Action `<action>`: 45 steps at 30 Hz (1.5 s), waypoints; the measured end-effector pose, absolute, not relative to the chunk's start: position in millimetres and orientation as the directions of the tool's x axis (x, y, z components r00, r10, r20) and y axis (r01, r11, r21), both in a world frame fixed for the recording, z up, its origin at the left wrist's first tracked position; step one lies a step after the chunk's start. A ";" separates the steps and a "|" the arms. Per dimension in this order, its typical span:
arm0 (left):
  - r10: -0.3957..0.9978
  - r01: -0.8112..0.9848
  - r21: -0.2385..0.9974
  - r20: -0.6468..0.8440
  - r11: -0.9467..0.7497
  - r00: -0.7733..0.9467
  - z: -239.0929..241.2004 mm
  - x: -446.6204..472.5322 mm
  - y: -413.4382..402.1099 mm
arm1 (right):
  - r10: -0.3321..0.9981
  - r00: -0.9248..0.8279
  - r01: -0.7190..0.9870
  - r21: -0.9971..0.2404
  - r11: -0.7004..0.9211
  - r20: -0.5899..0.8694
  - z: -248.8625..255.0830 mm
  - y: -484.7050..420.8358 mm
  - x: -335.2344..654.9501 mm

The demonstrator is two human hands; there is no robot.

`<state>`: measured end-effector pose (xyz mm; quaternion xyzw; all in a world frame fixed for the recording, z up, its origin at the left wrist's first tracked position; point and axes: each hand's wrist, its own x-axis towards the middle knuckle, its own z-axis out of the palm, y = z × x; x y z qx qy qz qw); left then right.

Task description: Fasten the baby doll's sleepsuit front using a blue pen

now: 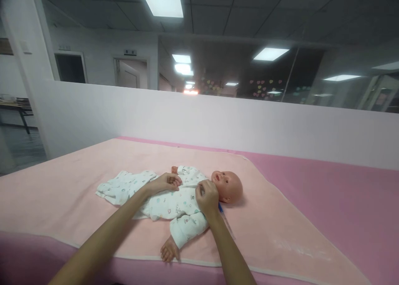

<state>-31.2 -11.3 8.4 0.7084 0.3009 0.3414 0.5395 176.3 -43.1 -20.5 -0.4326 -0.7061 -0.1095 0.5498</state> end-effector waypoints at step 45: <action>0.822 0.383 0.878 0.021 -0.288 0.569 23.6 -44.6 -27.7 | 0.488 -0.019 0.736 -0.318 0.597 0.872 -21.1 -40.8 178.3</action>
